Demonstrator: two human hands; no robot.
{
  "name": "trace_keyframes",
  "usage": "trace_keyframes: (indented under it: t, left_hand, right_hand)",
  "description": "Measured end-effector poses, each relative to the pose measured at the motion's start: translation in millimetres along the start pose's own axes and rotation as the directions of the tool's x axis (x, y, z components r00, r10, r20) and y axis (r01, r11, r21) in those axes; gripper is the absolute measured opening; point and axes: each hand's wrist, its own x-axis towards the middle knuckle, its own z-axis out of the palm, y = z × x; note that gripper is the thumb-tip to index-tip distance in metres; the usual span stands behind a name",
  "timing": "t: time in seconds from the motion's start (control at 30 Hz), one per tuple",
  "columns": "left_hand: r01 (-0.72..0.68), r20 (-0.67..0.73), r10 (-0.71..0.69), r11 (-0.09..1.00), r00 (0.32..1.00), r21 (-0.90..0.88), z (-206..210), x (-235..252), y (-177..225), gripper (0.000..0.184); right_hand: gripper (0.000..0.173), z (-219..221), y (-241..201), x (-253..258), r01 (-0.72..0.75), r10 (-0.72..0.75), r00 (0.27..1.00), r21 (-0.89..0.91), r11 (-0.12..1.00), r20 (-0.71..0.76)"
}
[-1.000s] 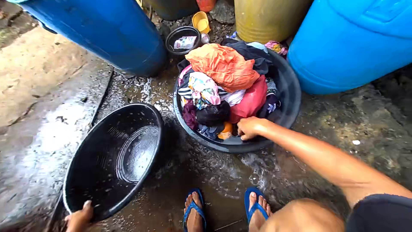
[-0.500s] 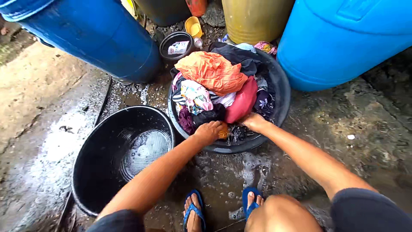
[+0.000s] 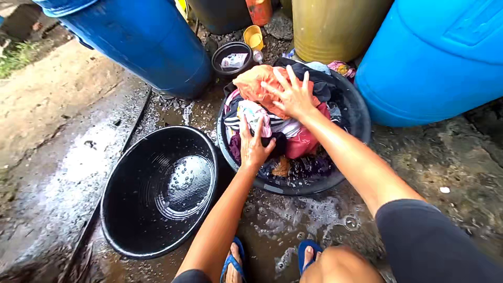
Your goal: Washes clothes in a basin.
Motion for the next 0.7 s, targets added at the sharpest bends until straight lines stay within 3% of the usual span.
trace_keyframes:
  t: [0.1, 0.2, 0.27, 0.33, 0.4, 0.47, 0.5, 0.57, 0.63, 0.7]
  left_hand:
    - [0.064, -0.008, -0.064, 0.998, 0.998, -0.013, 22.9, 33.3, -13.6, 0.067]
    - [0.194, 0.135, -0.196, 0.981, 0.971, 0.025, 23.1, 62.5, -19.8, 0.064]
    - [0.218, 0.139, -0.227, 0.973, 0.964, 0.073, 15.6, 66.7, -20.0, 0.058]
    - [0.233, 0.070, -0.230, 0.972, 0.971, -0.029, -1.3, 58.9, -12.3, 0.047]
    - [0.193, -0.081, -0.210, 0.964, 0.974, -0.185, -26.4, 40.1, 4.0, 0.040]
    - [0.029, -0.164, -0.083, 0.951, 0.983, -0.307, -38.8, 5.6, 14.8, 0.038]
    - [-0.071, -0.180, 0.003, 0.926, 0.984, -0.371, -34.8, -13.8, 17.0, 0.039]
    - [-0.182, -0.123, 0.140, 0.860, 0.982, -0.476, -15.9, -46.7, 22.6, 0.034]
    - [-0.190, 0.116, 0.275, 0.859, 0.955, -0.475, -0.1, -62.3, 27.7, 0.021]
    - [-0.163, 0.458, 0.359, 0.896, 0.814, -0.413, 8.7, -58.3, 36.6, 0.022]
  right_hand:
    - [0.060, -14.3, 12.8, 41.2, -0.173, 0.173, 0.962, -0.016, 0.985, 0.213]
    - [0.061, -3.0, 9.0, 70.8, -0.290, 0.302, 0.919, -0.083, 0.953, 0.254]
    - [0.063, 7.6, 2.3, 77.5, -0.275, 0.292, 0.922, -0.098, 0.956, 0.256]
    - [0.064, 6.2, 4.4, 69.6, -0.212, 0.200, 0.948, 0.024, 0.977, 0.248]
    - [0.057, -0.9, 13.2, 49.0, -0.075, 0.074, 0.997, 0.292, 0.954, 0.014]
    - [0.039, -13.4, 15.6, 7.9, 0.110, 0.071, 0.942, 0.500, 0.859, -0.329]
    - [0.030, -24.2, 13.5, -24.0, 0.144, 0.108, 0.927, 0.608, 0.781, -0.358]
    - [0.034, -39.8, 11.6, -97.3, -0.003, 0.155, 0.982, 0.808, 0.590, -0.109]
    - [0.038, -28.9, 17.6, -151.1, -0.273, 0.122, 0.962, 0.849, 0.452, 0.244]
    - [0.034, -11.8, 24.8, -179.8, -0.400, 0.107, 0.906, 0.748, 0.529, 0.409]
